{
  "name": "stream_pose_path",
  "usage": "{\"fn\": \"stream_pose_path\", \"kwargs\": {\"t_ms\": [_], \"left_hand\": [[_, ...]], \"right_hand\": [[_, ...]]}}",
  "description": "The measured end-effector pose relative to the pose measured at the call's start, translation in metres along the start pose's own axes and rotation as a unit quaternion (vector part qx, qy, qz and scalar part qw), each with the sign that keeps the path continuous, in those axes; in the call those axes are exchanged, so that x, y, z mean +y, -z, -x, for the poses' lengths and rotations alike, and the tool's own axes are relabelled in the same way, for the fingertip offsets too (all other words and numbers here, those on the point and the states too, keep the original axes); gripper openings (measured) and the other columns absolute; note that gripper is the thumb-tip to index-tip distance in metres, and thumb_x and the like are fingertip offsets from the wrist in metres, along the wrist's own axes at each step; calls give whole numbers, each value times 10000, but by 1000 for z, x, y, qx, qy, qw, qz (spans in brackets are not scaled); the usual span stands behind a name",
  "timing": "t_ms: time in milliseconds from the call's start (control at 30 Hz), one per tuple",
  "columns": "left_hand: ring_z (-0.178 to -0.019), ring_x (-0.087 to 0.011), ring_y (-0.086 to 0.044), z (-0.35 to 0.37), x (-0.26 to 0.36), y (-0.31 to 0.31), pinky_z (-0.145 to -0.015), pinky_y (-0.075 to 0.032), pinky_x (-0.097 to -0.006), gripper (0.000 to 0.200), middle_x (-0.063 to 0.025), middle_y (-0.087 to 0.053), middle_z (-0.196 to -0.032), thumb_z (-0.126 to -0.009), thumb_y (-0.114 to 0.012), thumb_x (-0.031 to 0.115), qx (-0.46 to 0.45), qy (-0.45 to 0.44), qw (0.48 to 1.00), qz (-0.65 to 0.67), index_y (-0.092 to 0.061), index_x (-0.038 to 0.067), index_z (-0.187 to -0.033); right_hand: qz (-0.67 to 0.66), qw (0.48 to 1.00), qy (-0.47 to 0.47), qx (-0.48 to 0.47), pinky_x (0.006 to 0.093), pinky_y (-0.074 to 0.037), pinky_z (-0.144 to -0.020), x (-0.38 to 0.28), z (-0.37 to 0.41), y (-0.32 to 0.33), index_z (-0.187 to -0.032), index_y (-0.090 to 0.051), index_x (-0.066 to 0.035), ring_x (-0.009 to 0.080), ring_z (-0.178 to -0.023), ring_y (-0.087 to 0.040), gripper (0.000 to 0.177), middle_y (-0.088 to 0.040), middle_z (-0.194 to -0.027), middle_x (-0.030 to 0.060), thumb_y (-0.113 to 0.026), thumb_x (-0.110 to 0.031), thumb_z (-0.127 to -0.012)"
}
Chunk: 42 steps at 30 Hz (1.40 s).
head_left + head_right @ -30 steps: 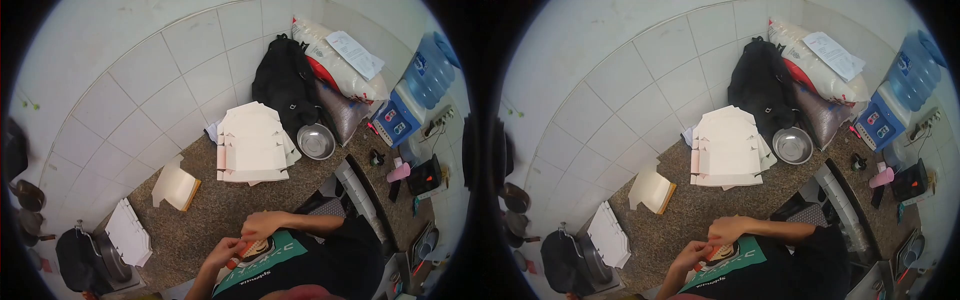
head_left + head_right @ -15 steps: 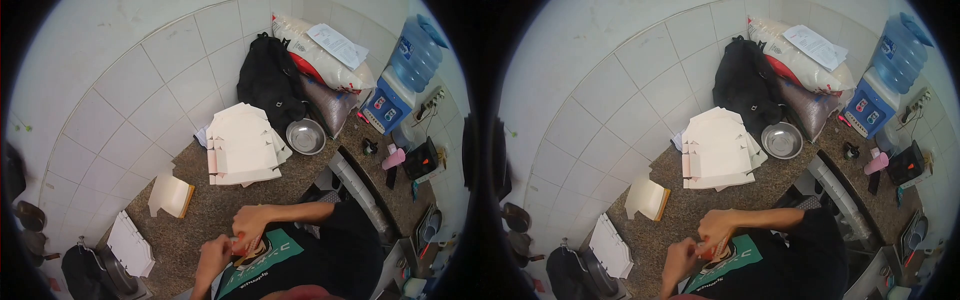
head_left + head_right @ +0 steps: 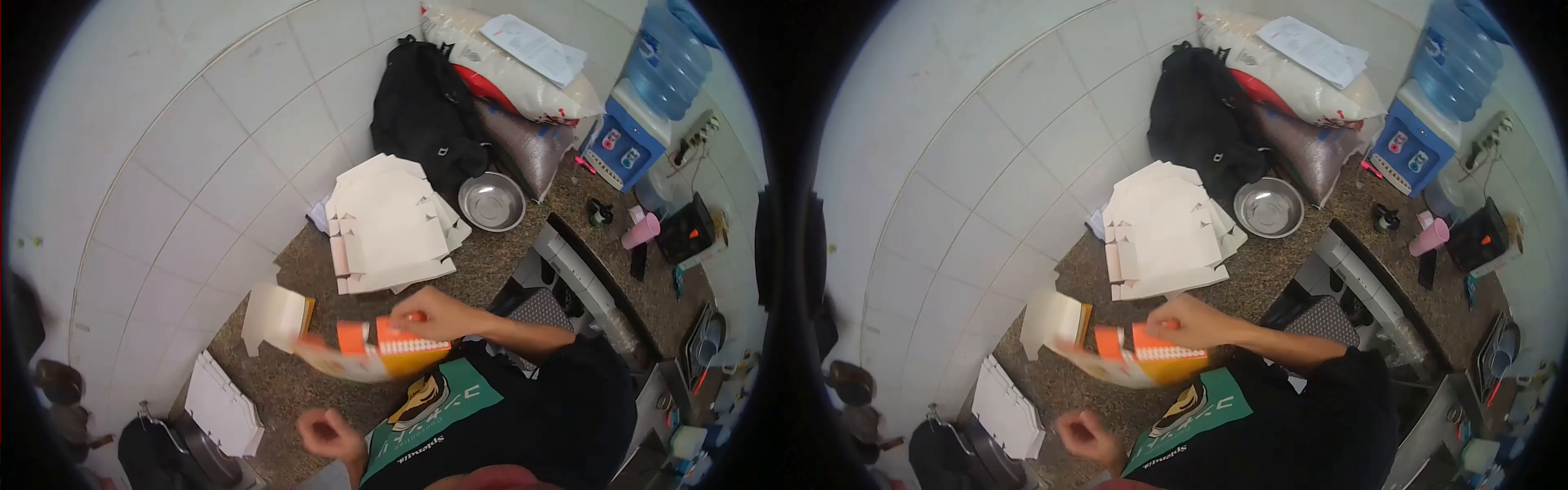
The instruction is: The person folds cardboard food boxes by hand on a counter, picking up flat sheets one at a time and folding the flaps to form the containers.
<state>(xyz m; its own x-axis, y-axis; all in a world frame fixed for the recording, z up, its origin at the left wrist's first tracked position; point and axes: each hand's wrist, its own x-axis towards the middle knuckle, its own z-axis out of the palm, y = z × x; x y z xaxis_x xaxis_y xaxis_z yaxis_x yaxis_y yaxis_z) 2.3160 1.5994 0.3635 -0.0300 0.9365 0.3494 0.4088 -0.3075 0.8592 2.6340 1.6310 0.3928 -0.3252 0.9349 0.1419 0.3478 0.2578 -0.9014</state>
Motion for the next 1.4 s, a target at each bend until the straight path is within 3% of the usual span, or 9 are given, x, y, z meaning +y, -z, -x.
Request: {"fn": "stream_pose_path", "kwargs": {"t_ms": [100, 167, 300, 367, 567, 767, 933, 1167, 1400], "left_hand": [[-1070, -237, -606, -18, 61, -35, -745, -596, -302, 592, -154, -536, -1289, -932, -668, 138, -215, 188, 932, 224, -396, -9, -1438], [-1261, -277, -539, -32, 72, -59, -808, -641, -382, 771, -174, -305, -1542, -993, -618, 252, -216, 69, 945, 235, -177, 53, -1594], [-1007, -257, -644, -55, 32, -79, -898, -524, -356, 445, -176, -637, -1140, -932, -648, 59, -92, 16, 995, 33, -527, -41, -1348], [-1086, -335, -656, -62, 20, -80, -917, -519, -356, 448, -209, -632, -1193, -890, -704, 94, -94, 38, 985, 138, -560, -25, -1298], [-1224, -393, -613, -81, 34, -70, -918, -568, -426, 501, -188, -637, -1306, -854, -761, 135, -27, -181, 975, -127, -592, 35, -1315], [-1175, -392, -634, -82, 23, -64, -912, -573, -439, 568, -155, -658, -1294, -824, -785, 117, -26, -190, 944, -270, -572, 53, -1347], [-1075, -385, -665, -87, 15, -53, -854, -570, -429, 598, -198, -661, -1223, -847, -775, 141, -104, -169, 966, -168, -532, 32, -1382], [-1037, -422, -665, -77, 13, -55, -861, -559, -448, 639, -234, -642, -1222, -905, -708, 121, -142, -99, 981, -84, -436, 5, -1472], [-1302, -342, -563, -50, 0, -79, -1066, -444, -402, 599, -253, -497, -1450, -1074, -479, 236, -30, -66, 997, 15, -269, -76, -1541]], "right_hand": [[-145, 975, -70, 153, 341, -455, -607, -16, -7, -23, -967, -678, -19, 164, -639, -551, 243, -589, -687, 104, -609, -249, -1009], [-222, 960, -16, 172, 320, -440, -611, -29, -15, -45, -1064, -630, 7, 121, -675, -489, 238, -576, -741, 75, -559, -220, -1048], [-175, 983, -42, -26, 295, -502, -734, -46, -37, -29, -1297, -590, 3, 142, -832, -607, 315, -679, -1018, 68, -547, -182, -1046], [-101, 960, 226, 133, 301, -537, -845, -2, -39, -41, -1375, -554, 8, 155, -1008, -634, 425, -647, -1253, 94, -639, -140, -986], [-268, 960, 65, 40, 451, -434, -1119, 34, -26, -25, -1515, -383, -42, 249, -1387, -459, 753, -419, -1554, 123, -776, -180, -888], [-365, 907, -65, 198, 336, -548, -915, -7, -56, -34, -1283, -614, -14, 191, -1079, -642, 482, -664, -1222, 96, -826, -115, -862], [20, 976, 105, 189, 358, -534, -919, 51, -55, -49, -1236, -648, -30, 201, -1061, -647, 385, -677, -1160, 95, -789, -183, -912], [-155, 950, -168, 213, 271, -507, -796, 34, -50, -100, -1200, -628, -29, 123, -966, -618, 434, -658, -1057, 50, -791, -313, -916], [-176, 975, -41, 130, 338, -519, -846, 48, -69, -110, -1245, -598, 6, 176, -995, -636, 348, -652, -1159, 90, -701, -178, -969]]}}
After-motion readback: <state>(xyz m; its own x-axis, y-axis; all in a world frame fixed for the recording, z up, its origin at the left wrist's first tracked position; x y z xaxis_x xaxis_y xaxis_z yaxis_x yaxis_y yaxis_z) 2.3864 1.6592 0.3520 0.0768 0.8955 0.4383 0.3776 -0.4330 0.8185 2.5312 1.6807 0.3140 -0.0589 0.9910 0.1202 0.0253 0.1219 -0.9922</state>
